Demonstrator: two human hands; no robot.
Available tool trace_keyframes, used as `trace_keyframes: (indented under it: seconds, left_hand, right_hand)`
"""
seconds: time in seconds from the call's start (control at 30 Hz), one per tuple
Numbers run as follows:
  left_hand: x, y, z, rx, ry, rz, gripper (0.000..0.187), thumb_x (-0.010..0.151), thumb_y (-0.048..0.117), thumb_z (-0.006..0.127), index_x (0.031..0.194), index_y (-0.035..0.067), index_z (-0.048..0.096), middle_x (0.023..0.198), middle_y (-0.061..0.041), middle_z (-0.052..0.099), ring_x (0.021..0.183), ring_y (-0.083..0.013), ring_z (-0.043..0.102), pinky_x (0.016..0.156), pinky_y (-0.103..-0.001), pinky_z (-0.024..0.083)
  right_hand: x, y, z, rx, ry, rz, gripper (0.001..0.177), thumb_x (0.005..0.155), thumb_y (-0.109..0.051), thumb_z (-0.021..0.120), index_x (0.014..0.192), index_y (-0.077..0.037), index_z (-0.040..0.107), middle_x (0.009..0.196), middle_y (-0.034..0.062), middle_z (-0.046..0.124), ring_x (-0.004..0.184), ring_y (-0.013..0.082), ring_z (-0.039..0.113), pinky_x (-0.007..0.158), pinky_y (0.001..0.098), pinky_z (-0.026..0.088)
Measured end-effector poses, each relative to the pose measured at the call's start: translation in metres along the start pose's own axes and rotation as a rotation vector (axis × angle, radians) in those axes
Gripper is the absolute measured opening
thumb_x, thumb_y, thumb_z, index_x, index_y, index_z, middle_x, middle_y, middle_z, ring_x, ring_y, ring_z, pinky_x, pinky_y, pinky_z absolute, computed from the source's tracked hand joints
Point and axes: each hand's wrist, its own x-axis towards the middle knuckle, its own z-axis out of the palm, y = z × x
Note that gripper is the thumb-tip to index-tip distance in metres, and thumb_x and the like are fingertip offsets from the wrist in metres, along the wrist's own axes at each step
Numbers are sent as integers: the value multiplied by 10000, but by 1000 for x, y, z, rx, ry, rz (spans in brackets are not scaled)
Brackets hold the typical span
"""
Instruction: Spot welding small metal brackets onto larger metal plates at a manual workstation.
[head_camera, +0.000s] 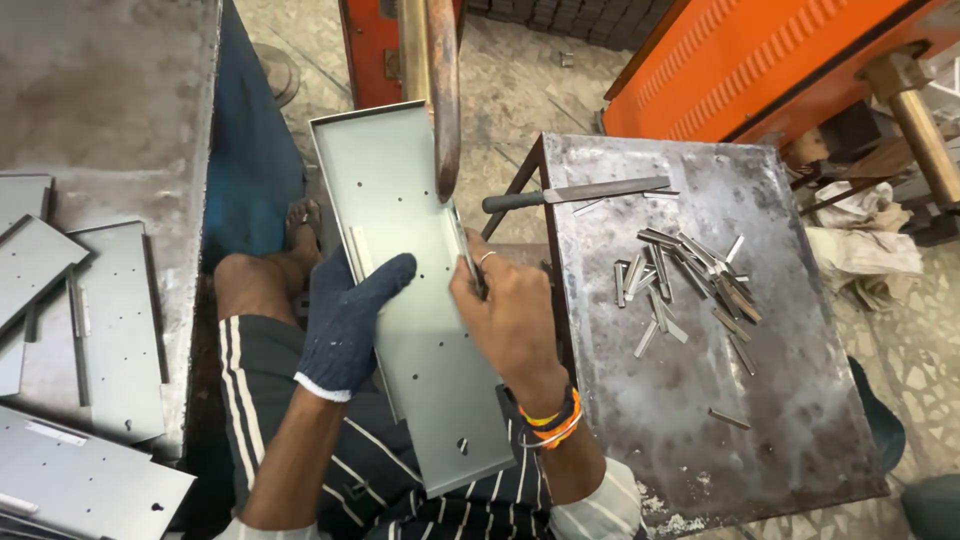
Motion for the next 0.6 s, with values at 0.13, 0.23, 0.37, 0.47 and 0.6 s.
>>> trace_keyframes:
  seconds: [0.13, 0.23, 0.37, 0.47, 0.6]
  left_hand:
    - [5, -3, -1, -22, -15, 43, 311, 870, 113, 752, 1140, -38, 723, 973, -99, 760, 820, -147, 701, 731, -303, 573]
    - [4, -1, -1, -50, -16, 22, 310, 864, 109, 754, 1135, -37, 718, 968, -96, 755, 821, -148, 700, 727, -308, 570]
    - [5, 5, -1, -84, -9, -23, 315, 856, 113, 751, 1132, -36, 722, 971, -99, 761, 818, -151, 705, 726, -305, 570]
    - [1, 3, -4, -74, -12, -37, 318, 859, 115, 749, 1136, -39, 722, 969, -104, 760, 817, -154, 703, 725, -306, 569]
    - [5, 0, -3, -100, -7, -13, 337, 871, 121, 742, 1162, -45, 702, 987, -109, 754, 831, -161, 697, 730, -316, 570]
  right_hand:
    - [7, -4, -4, 17, 8, -14, 346, 927, -158, 661, 1230, 1, 712, 658, 215, 622, 512, 330, 627, 498, 439, 465]
    - [8, -8, -6, -5, -49, 37, 343, 911, -166, 657, 1215, -25, 732, 604, 223, 604, 497, 358, 615, 497, 467, 453]
    - [8, -4, -1, -72, -31, -3, 310, 927, -175, 664, 1179, -8, 732, 639, 237, 618, 540, 386, 626, 520, 484, 459]
    - [3, -5, 3, -42, -19, 6, 280, 925, -166, 659, 1139, -1, 736, 669, 245, 623, 570, 398, 631, 530, 482, 466]
    - [2, 4, 8, -108, 57, -72, 249, 917, -169, 664, 1075, 12, 730, 656, 247, 623, 593, 418, 635, 546, 503, 455]
